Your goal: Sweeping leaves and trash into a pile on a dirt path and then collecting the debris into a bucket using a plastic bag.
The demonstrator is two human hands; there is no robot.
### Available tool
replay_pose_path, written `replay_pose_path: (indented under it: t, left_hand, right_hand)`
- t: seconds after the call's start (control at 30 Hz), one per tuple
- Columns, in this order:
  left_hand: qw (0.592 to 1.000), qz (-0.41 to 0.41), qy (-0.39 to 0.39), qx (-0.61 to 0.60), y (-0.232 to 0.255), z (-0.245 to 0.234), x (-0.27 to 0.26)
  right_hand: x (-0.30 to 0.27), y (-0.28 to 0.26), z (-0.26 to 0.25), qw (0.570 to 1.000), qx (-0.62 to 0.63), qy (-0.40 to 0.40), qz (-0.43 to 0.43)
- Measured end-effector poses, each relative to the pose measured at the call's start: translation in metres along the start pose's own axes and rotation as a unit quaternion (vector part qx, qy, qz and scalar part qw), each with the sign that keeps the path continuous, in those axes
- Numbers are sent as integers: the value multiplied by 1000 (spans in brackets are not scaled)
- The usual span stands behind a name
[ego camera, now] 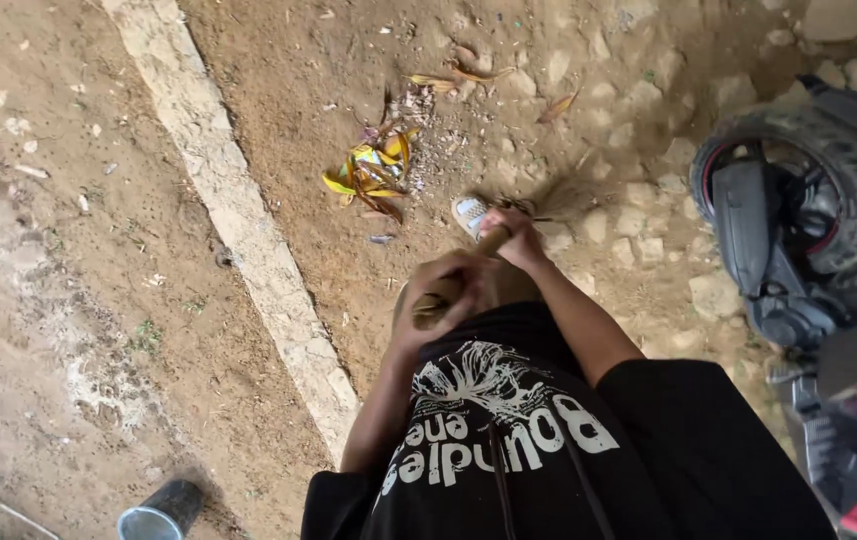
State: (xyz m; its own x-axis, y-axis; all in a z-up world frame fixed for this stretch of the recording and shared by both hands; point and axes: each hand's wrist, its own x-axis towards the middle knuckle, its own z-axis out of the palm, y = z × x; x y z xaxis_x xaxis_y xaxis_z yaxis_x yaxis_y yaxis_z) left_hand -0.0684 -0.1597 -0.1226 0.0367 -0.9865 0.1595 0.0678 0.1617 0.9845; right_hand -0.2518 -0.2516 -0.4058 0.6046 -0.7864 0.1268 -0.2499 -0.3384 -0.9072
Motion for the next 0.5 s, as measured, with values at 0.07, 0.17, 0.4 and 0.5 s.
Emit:
replay_pose_path:
  t: [0.07,0.17,0.4,0.5]
  left_hand:
    - [999,-16,33,22,11,-8,12]
    - [993,-50,76,80,27,-7,18]
    - [981,101,105,131,114,-1,34]
    - [980,176,85,33,105,-11,43]
  right_hand:
    - [42,3,20,999,0,4,-50]
    - [87,-15,35,996,47,-26,-70]
    - [141,-103,9,990,35,-74,-116]
    - [108,-96,-26,985,-31,-40,-162]
